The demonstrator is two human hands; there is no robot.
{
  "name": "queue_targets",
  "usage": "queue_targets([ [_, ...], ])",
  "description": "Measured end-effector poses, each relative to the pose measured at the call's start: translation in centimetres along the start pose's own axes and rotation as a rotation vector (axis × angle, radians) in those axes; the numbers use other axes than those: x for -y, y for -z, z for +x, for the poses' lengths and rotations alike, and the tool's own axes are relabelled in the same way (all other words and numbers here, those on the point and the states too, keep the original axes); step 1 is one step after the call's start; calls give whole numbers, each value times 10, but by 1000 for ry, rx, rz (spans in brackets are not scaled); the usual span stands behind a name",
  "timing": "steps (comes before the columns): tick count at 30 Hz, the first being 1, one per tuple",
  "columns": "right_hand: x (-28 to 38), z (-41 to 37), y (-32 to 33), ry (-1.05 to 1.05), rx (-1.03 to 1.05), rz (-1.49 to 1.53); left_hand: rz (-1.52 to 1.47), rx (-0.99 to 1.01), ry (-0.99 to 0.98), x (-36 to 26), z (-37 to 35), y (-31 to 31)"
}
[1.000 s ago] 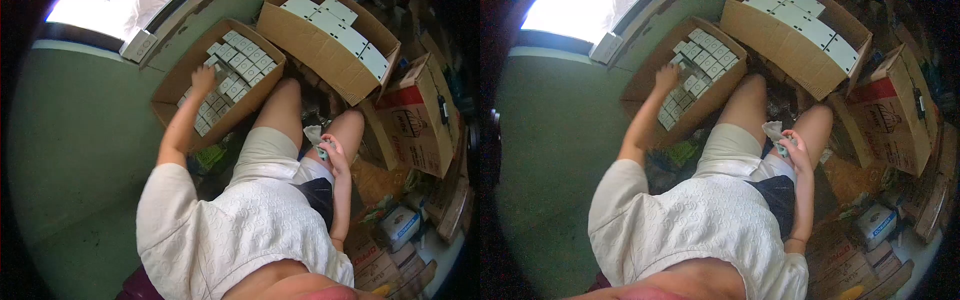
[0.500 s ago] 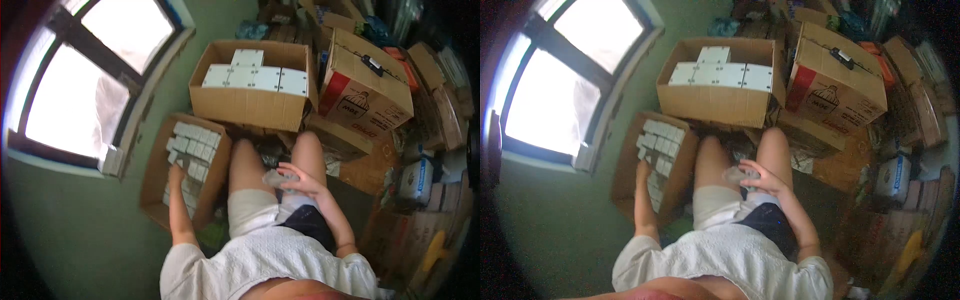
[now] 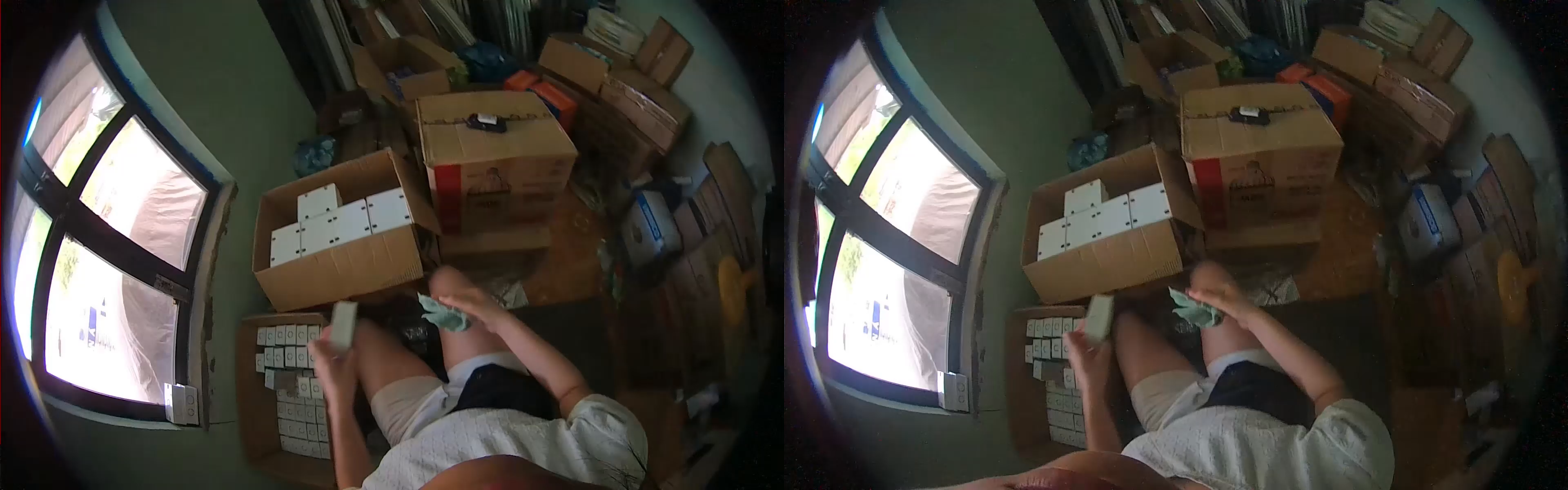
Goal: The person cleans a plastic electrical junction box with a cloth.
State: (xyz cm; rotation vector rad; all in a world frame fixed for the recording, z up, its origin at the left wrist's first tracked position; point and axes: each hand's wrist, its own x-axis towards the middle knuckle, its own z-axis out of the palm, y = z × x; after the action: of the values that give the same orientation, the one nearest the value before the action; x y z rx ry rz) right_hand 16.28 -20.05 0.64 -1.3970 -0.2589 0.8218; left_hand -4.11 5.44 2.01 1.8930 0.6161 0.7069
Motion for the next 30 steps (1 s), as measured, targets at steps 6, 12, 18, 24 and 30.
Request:
queue_targets([
  [6,19,-31,5,309,85,88,-135,249,-91,5,-32,-76],
  [12,56,-66,-17,-18,-29,74,-492,283,158,-31,-32,-53],
  [18,83,-88,-49,260,-13,44,-559,191,-21,-60,-4,-37],
  [24,136,-68,-44,754,-207,-318,-531,259,-377,-124,34,-70],
  [30,157,-46,-54,1255,-412,-1023,-559,228,-494,-155,79,-135],
])
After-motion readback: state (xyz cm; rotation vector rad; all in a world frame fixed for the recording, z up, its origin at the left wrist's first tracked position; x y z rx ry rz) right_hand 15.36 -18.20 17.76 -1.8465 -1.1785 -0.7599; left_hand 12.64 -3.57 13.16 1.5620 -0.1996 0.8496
